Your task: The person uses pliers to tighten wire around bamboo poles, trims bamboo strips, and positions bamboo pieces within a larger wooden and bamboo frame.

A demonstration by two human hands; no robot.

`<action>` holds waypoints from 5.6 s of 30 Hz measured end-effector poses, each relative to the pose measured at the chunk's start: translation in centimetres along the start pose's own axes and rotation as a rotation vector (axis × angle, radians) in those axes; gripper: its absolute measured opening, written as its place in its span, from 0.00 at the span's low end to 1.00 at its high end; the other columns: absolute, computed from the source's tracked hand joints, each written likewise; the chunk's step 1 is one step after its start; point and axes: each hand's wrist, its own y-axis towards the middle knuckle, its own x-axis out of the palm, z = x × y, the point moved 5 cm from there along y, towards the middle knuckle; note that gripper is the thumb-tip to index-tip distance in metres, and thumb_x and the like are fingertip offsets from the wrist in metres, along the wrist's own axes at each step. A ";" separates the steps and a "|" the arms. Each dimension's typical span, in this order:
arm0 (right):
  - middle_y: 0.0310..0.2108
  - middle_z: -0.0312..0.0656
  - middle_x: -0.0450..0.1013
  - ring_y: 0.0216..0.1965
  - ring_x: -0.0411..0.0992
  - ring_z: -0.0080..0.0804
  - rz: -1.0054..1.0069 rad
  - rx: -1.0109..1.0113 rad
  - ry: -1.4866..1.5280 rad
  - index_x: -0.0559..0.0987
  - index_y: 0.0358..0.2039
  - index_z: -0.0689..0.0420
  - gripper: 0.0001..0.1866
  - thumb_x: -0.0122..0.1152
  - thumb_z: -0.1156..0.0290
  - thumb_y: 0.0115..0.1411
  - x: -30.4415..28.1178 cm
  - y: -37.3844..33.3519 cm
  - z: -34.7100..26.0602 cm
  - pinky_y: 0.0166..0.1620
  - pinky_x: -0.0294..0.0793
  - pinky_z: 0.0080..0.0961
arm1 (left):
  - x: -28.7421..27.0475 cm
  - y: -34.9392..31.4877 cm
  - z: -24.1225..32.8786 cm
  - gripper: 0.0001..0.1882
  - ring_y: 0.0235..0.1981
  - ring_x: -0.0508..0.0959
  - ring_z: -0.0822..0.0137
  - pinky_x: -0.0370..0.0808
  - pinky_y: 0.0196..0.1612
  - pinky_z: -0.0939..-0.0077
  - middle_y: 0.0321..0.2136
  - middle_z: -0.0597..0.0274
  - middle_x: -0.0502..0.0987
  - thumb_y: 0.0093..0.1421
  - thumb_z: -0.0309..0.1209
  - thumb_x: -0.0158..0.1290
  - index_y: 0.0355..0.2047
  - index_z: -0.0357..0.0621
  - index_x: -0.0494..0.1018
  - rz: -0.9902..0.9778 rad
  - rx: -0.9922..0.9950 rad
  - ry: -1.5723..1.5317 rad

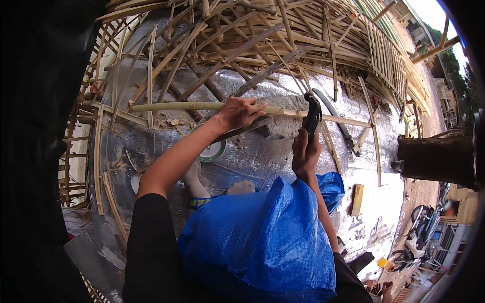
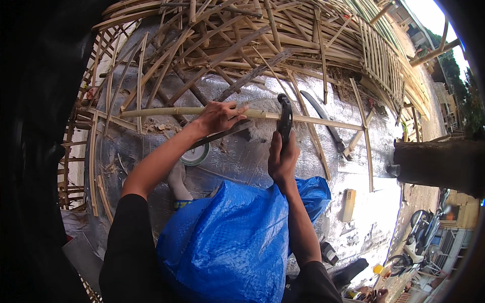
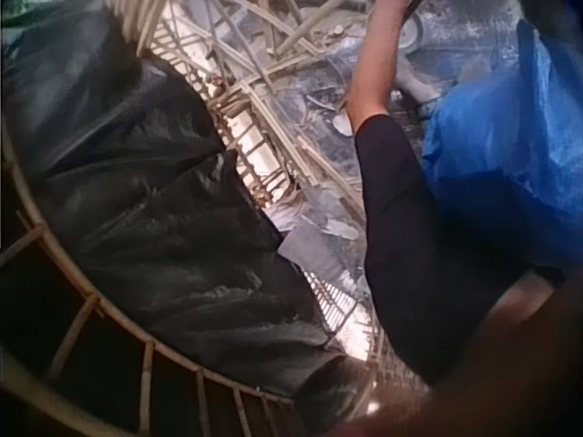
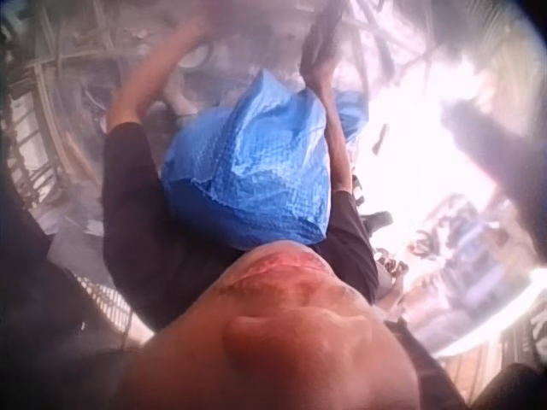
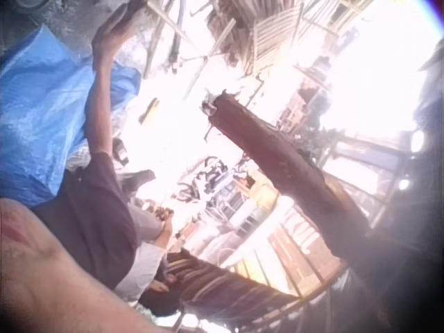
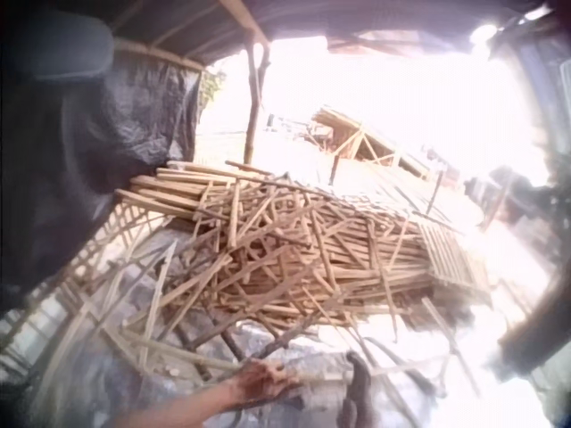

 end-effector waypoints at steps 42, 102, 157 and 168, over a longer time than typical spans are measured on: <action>0.21 0.50 0.73 0.23 0.75 0.35 -0.056 0.028 -0.153 0.78 0.43 0.65 0.19 0.51 0.59 0.73 0.7 0.6 0.1 0.29 0.71 0.38 | 0.1 0.3 0.5 0.18 0.28 0.84 0.56 0.82 0.32 0.62 0.28 0.60 0.81 0.65 0.49 0.55 0.46 0.55 0.83 0.031 0.008 0.007; 0.14 0.37 0.68 0.17 0.68 0.27 0.243 0.329 0.084 0.75 0.22 0.60 0.27 0.63 0.48 0.63 -3.6 3.1 9.4 0.23 0.67 0.32 | -4.8 3.0 0.0 0.13 0.32 0.83 0.46 0.80 0.34 0.55 0.33 0.56 0.82 0.67 0.41 0.55 0.46 0.50 0.81 -0.031 -0.006 0.187; 0.41 0.36 0.82 0.48 0.77 0.25 -0.085 -0.045 0.499 0.84 0.46 0.61 0.10 0.59 0.80 0.66 2.9 7.3 4.9 0.54 0.75 0.25 | -10.6 1.5 -0.4 0.21 0.38 0.81 0.37 0.75 0.39 0.48 0.32 0.44 0.82 0.73 0.51 0.43 0.45 0.48 0.77 -0.040 -0.380 -0.012; 0.47 0.36 0.78 0.45 0.76 0.23 -0.011 0.127 0.699 0.81 0.53 0.60 0.13 0.57 0.76 0.70 1.5 7.7 5.7 0.54 0.79 0.24 | -13.2 4.0 1.7 0.23 0.40 0.82 0.44 0.75 0.44 0.60 0.35 0.46 0.82 0.73 0.50 0.45 0.49 0.43 0.76 0.000 -0.342 -0.063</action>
